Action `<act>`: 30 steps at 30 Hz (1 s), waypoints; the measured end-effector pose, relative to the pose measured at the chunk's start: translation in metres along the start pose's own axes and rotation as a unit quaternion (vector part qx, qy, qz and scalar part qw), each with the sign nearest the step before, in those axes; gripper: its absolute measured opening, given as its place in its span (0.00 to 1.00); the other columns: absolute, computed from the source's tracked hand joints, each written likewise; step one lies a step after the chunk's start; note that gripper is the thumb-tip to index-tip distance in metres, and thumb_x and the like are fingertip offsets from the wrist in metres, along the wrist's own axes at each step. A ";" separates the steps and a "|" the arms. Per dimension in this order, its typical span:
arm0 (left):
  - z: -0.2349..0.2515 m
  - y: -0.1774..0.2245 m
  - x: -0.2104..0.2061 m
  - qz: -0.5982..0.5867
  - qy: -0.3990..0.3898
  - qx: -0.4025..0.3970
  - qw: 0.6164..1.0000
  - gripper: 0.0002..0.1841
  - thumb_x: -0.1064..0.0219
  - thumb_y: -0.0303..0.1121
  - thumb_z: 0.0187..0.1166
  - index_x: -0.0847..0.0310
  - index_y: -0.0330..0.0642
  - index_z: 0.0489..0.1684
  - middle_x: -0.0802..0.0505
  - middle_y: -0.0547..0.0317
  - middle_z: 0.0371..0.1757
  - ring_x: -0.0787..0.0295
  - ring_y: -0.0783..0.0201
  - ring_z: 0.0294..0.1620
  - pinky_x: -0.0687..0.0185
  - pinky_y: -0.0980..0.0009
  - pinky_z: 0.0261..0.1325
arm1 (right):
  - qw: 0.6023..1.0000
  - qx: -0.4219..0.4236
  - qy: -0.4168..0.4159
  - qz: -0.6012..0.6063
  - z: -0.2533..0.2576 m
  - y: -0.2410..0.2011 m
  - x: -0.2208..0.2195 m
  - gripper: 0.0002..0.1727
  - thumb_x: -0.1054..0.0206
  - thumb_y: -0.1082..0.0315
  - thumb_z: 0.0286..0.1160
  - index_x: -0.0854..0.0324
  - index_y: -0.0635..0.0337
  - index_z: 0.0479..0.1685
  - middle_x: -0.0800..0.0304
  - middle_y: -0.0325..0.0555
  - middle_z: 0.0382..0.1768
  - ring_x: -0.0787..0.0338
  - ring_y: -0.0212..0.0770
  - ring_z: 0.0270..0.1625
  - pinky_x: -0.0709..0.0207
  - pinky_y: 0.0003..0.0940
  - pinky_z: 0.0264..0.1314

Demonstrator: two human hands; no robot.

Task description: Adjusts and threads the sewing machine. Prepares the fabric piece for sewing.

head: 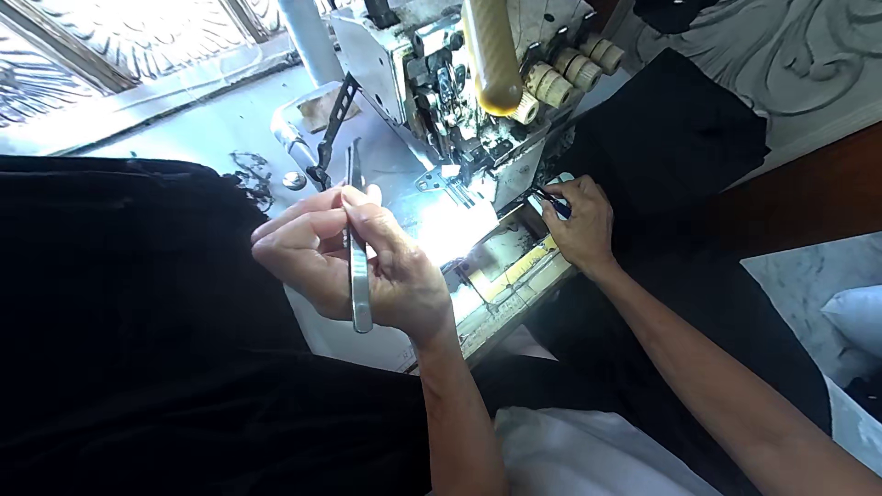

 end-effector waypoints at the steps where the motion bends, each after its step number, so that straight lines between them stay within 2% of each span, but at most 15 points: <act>1: 0.001 0.001 0.003 0.008 0.003 -0.021 1.000 0.02 0.41 0.24 0.85 0.26 0.36 0.42 0.18 0.58 0.49 0.14 0.68 0.57 0.12 0.71 0.59 | 1.000 -0.001 -0.001 0.001 0.000 0.000 0.000 0.16 0.32 0.61 0.76 0.08 0.62 0.54 0.11 0.61 0.48 0.11 0.60 0.51 0.20 0.55 0.54; 2: 0.002 0.003 0.008 0.011 0.008 -0.046 0.999 0.04 0.43 0.24 0.87 0.24 0.33 0.46 0.17 0.54 0.53 0.16 0.64 0.63 0.18 0.68 0.64 | 1.000 -0.001 0.000 0.002 0.000 0.000 0.000 0.16 0.31 0.61 0.76 0.08 0.62 0.53 0.11 0.61 0.48 0.11 0.60 0.51 0.20 0.55 0.54; 3: 0.004 0.006 0.016 0.010 0.013 -0.064 0.998 0.08 0.45 0.25 0.88 0.22 0.28 0.51 0.14 0.50 0.58 0.18 0.58 0.70 0.22 0.61 0.73 | 1.000 0.000 0.003 0.004 0.001 -0.001 0.000 0.16 0.31 0.61 0.76 0.08 0.62 0.53 0.11 0.61 0.47 0.11 0.60 0.51 0.20 0.55 0.54; 5: 0.010 0.014 0.031 0.013 0.011 -0.079 0.997 0.13 0.50 0.27 0.92 0.22 0.27 0.57 0.10 0.49 0.58 0.16 0.54 0.71 0.24 0.55 0.77 | 1.000 0.001 0.005 0.004 0.001 -0.001 0.000 0.16 0.31 0.61 0.76 0.08 0.62 0.53 0.11 0.61 0.47 0.11 0.60 0.50 0.20 0.55 0.53; 7: 0.019 0.020 0.039 0.028 -0.025 -0.074 0.997 0.15 0.54 0.29 0.94 0.25 0.28 0.59 0.10 0.54 0.51 0.10 0.63 0.58 0.16 0.63 0.66 | 1.000 -0.001 0.003 0.004 0.000 -0.001 0.001 0.16 0.31 0.61 0.76 0.08 0.62 0.53 0.11 0.61 0.47 0.12 0.60 0.50 0.21 0.55 0.53; 9: 0.029 0.021 0.030 0.109 -0.126 -0.050 0.985 0.17 0.54 0.30 0.94 0.25 0.23 0.61 0.14 0.58 0.39 0.16 0.75 0.38 0.18 0.75 0.46 | 1.000 -0.001 0.000 0.004 0.000 -0.002 0.000 0.16 0.32 0.61 0.76 0.08 0.63 0.52 0.11 0.62 0.48 0.12 0.61 0.50 0.21 0.56 0.53; 11: 0.033 0.023 0.007 0.228 -0.262 -0.040 0.937 0.17 0.50 0.29 0.92 0.20 0.27 0.62 0.13 0.50 0.41 0.17 0.66 0.34 0.20 0.69 0.39 | 1.000 0.000 0.001 0.005 -0.001 -0.002 0.000 0.16 0.32 0.62 0.76 0.08 0.63 0.52 0.11 0.63 0.48 0.11 0.62 0.51 0.21 0.56 0.53; 13: 0.026 0.022 -0.013 0.321 -0.362 -0.049 0.873 0.15 0.45 0.27 0.88 0.15 0.33 0.62 0.12 0.39 0.49 0.13 0.47 0.39 0.18 0.52 0.39 | 1.000 0.000 0.003 0.011 -0.001 -0.003 0.000 0.16 0.32 0.62 0.75 0.08 0.63 0.52 0.11 0.63 0.48 0.12 0.63 0.51 0.21 0.57 0.53; 15: 0.013 0.014 -0.025 0.367 -0.434 -0.057 0.821 0.19 0.44 0.24 0.85 0.17 0.38 0.71 0.12 0.35 0.53 0.11 0.38 0.37 0.19 0.42 0.34 | 1.000 0.000 0.004 0.012 0.000 -0.002 0.000 0.16 0.32 0.62 0.76 0.08 0.62 0.52 0.11 0.63 0.48 0.11 0.63 0.52 0.20 0.57 0.54; 17: 0.006 0.004 -0.029 0.382 -0.475 -0.066 0.790 0.21 0.45 0.25 0.86 0.21 0.39 0.76 0.11 0.33 0.51 0.11 0.34 0.34 0.22 0.38 0.29 | 1.000 0.001 0.008 0.014 -0.001 -0.002 0.001 0.15 0.31 0.62 0.75 0.08 0.63 0.51 0.11 0.63 0.48 0.11 0.63 0.52 0.20 0.56 0.53; 20: 0.015 -0.004 -0.039 0.370 -0.463 -0.068 0.803 0.18 0.42 0.28 0.87 0.18 0.37 0.72 0.08 0.32 0.46 0.10 0.31 0.40 0.22 0.35 0.37 | 1.000 0.002 0.005 0.020 -0.001 -0.002 0.000 0.15 0.30 0.63 0.75 0.08 0.63 0.52 0.11 0.63 0.48 0.11 0.63 0.52 0.19 0.57 0.52; 23: 0.021 -0.014 -0.057 0.326 -0.461 -0.093 0.820 0.13 0.37 0.29 0.82 0.09 0.36 0.56 0.06 0.37 0.46 0.07 0.36 0.47 0.20 0.37 0.47 | 1.000 0.005 0.008 0.023 -0.001 -0.002 0.000 0.15 0.31 0.63 0.75 0.08 0.64 0.52 0.11 0.64 0.48 0.11 0.64 0.52 0.19 0.57 0.53; 26: 0.021 -0.017 -0.064 0.297 -0.474 -0.111 0.821 0.10 0.36 0.29 0.81 0.09 0.33 0.40 0.07 0.38 0.41 0.09 0.37 0.46 0.22 0.38 0.47 | 0.999 0.007 0.013 0.029 -0.001 -0.003 0.001 0.15 0.31 0.63 0.75 0.08 0.64 0.51 0.11 0.63 0.47 0.11 0.64 0.51 0.19 0.56 0.52; 28: 0.020 -0.018 -0.066 0.304 -0.467 -0.107 0.823 0.10 0.39 0.27 0.80 0.12 0.31 0.36 0.09 0.37 0.40 0.10 0.37 0.46 0.23 0.39 0.47 | 0.999 0.008 0.013 0.030 -0.002 -0.003 0.001 0.14 0.31 0.64 0.75 0.08 0.64 0.50 0.11 0.63 0.47 0.11 0.63 0.51 0.19 0.56 0.53; 30: 0.017 -0.017 -0.065 0.338 -0.453 -0.106 0.818 0.10 0.41 0.26 0.81 0.15 0.29 0.37 0.10 0.35 0.41 0.10 0.35 0.44 0.23 0.38 0.41 | 0.999 0.011 0.009 0.032 -0.002 -0.003 0.000 0.15 0.31 0.64 0.76 0.08 0.64 0.51 0.11 0.62 0.47 0.11 0.63 0.51 0.19 0.55 0.55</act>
Point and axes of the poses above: each hand's wrist, its own z-axis towards the middle knuckle, its own x-axis out of the back of the hand, y = z × x, the point moved 6 cm from there along z, towards the middle knuckle
